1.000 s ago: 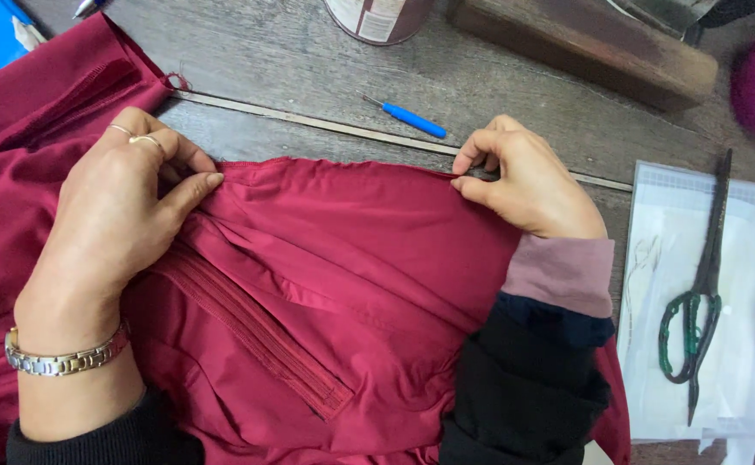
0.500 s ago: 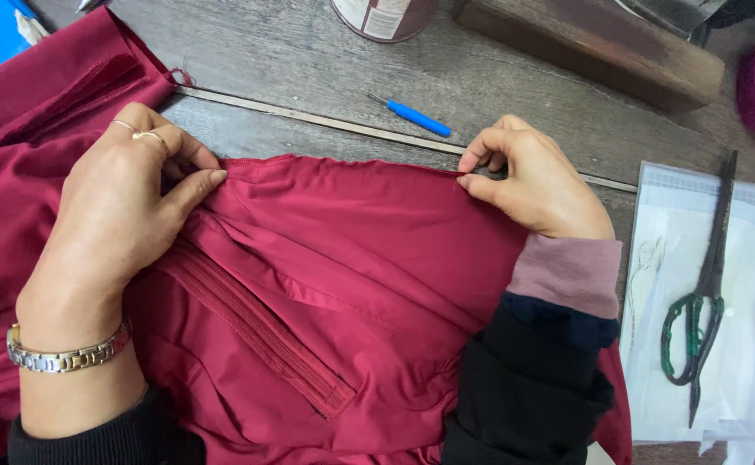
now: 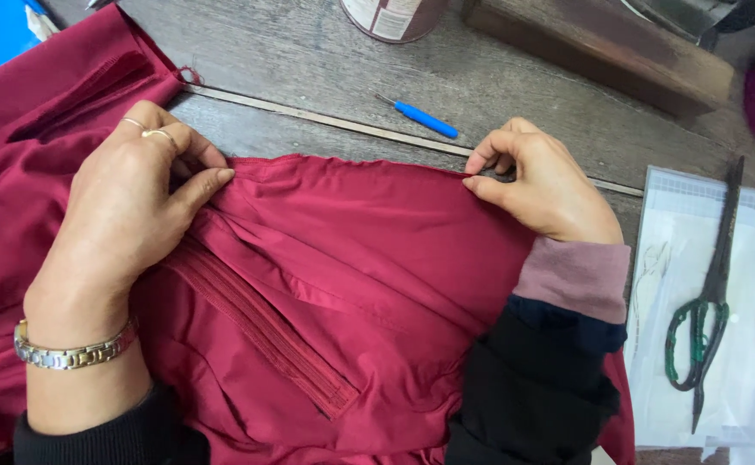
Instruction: Folding and aligning the edge of a red garment on a work table
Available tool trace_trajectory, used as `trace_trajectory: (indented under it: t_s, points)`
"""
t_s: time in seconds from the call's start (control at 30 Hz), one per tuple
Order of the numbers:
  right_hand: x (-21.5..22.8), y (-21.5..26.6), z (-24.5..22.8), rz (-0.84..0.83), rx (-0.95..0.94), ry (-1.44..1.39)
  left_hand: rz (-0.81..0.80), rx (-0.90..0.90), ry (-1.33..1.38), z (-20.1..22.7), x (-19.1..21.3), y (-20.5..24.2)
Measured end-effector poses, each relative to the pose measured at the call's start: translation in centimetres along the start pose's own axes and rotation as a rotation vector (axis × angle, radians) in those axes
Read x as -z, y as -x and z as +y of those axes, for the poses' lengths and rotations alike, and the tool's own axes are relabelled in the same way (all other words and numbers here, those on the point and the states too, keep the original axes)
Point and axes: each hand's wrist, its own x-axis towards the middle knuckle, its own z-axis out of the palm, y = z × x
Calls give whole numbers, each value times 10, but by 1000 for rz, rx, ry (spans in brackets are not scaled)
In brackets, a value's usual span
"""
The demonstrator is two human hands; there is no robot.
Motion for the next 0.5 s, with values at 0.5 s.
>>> trace_trajectory:
  t_s: [0.5]
  points:
    - [-45, -3, -131, 188, 545, -285, 50, -210, 198, -3, 14, 6]
